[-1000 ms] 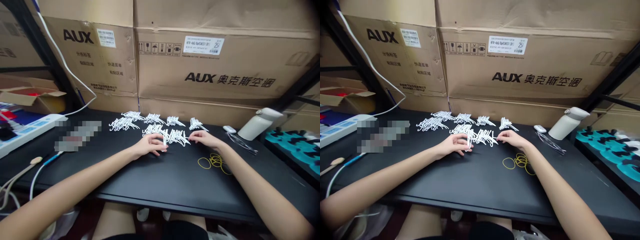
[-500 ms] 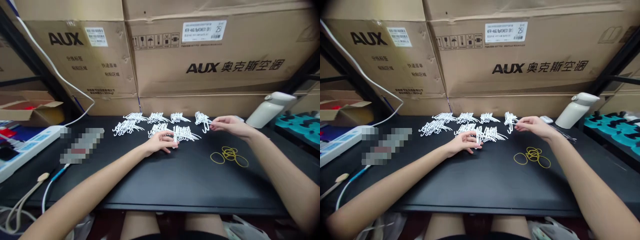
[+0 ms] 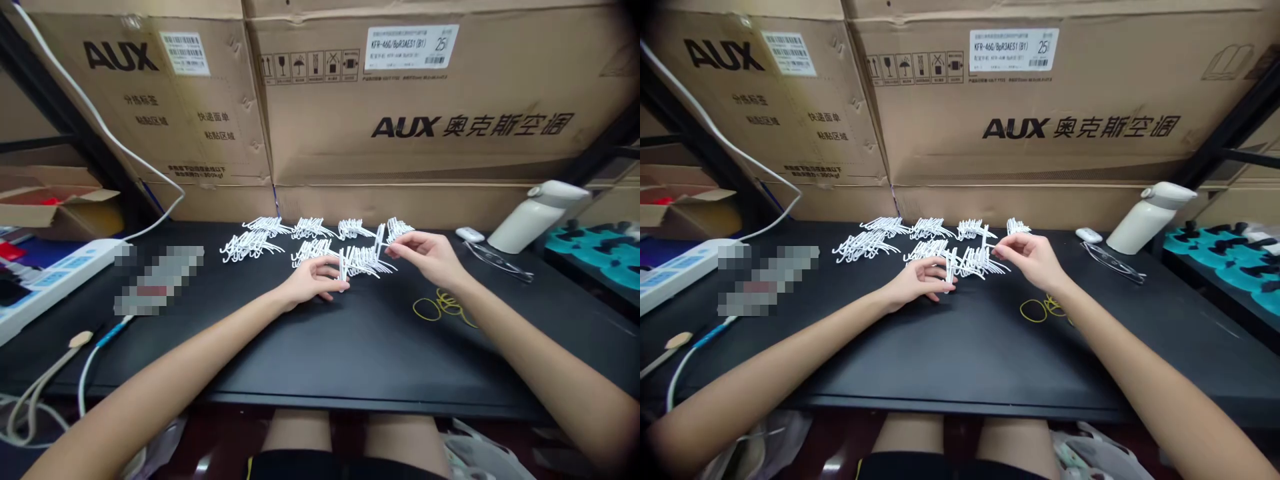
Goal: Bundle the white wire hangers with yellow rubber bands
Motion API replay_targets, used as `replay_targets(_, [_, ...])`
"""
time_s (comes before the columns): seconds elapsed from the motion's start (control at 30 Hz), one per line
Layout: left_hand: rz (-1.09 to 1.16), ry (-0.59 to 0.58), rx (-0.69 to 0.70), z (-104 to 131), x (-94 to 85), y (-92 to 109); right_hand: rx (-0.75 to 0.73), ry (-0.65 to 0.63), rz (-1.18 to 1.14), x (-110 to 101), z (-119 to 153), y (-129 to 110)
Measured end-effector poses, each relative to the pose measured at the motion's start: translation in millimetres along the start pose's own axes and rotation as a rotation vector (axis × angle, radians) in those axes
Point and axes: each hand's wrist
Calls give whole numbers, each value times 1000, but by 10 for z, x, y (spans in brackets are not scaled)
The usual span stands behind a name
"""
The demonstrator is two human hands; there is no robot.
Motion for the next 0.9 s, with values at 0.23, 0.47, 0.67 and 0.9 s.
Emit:
replay_targets(0.23, [-75, -43, 8, 22, 16, 49, -76, 18, 9, 112, 67, -43])
replay_targets(0.47, [-85, -88, 15, 28, 17, 60, -79, -66, 114, 290, 163, -34])
replay_targets(0.67, [-81, -72, 15, 19, 17, 33, -108, -4, 70, 430, 197, 88])
replay_targets(0.9, [-110, -98, 8, 15, 17, 20, -61, -90, 37, 483, 236, 138])
Point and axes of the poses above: each hand's wrist, its own z-axis away from the middle knuckle, its own x-axis out of the palm, y = z × x, and after that the axes turned 7 degrees about x, right-handed
